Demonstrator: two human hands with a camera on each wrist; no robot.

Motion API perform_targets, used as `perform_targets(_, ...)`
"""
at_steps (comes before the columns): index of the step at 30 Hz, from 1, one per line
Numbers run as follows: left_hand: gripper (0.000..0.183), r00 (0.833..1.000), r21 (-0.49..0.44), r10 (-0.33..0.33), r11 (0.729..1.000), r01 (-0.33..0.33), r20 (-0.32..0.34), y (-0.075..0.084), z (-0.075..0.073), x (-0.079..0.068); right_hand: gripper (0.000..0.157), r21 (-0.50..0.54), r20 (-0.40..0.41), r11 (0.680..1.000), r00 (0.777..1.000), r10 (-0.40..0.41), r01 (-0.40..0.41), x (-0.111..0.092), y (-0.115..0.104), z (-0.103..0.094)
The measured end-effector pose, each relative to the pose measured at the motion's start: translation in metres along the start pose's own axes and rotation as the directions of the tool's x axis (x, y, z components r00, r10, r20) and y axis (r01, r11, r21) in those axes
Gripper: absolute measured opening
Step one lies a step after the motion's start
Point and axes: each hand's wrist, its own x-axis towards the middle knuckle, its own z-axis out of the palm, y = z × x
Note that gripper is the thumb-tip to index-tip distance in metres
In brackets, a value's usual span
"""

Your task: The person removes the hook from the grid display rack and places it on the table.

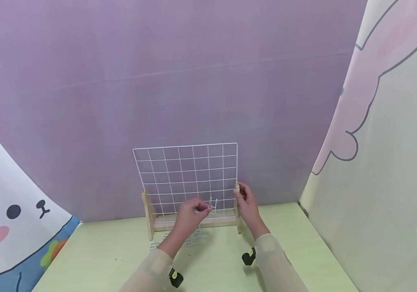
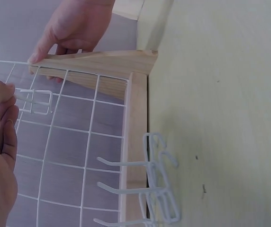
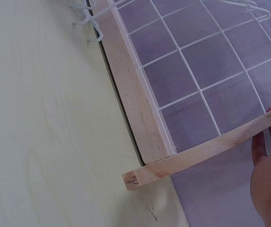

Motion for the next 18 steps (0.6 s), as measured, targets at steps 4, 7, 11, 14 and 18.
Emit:
perform_targets(4, 0.012, 1.0, 0.009, -0.015, 1.0, 0.014, 0.01, -0.001, 0.001, -0.004, 0.039, 0.001, -0.002, 1.0, 1.0, -0.004, 0.004, 0.0, 0.001, 0.001)
perform_targets(7, 0.012, 1.0, 0.006, -0.025, 1.0, 0.024, 0.018, -0.001, 0.002, -0.006, 0.039, 0.002, -0.001, 1.0, 1.0, -0.005, 0.005, 0.0, 0.002, 0.001)
perform_targets(11, 0.012, 0.998, 0.007, -0.052, 0.999, 0.052, 0.038, -0.001, 0.003, -0.009, 0.04, -0.002, -0.002, 1.0, 1.0, -0.006, 0.006, 0.0, 0.002, 0.0)
perform_targets(14, 0.012, 0.996, 0.01, -0.063, 0.998, 0.063, 0.055, -0.003, 0.004, -0.012, 0.04, -0.007, -0.001, 1.0, 1.0, -0.007, 0.007, -0.001, 0.001, 0.0)
perform_targets(18, 0.01, 0.996, 0.002, -0.062, 0.998, 0.062, 0.064, -0.008, 0.005, -0.014, 0.04, -0.003, 0.0, 1.0, 1.0, -0.017, 0.017, -0.001, 0.001, 0.0)
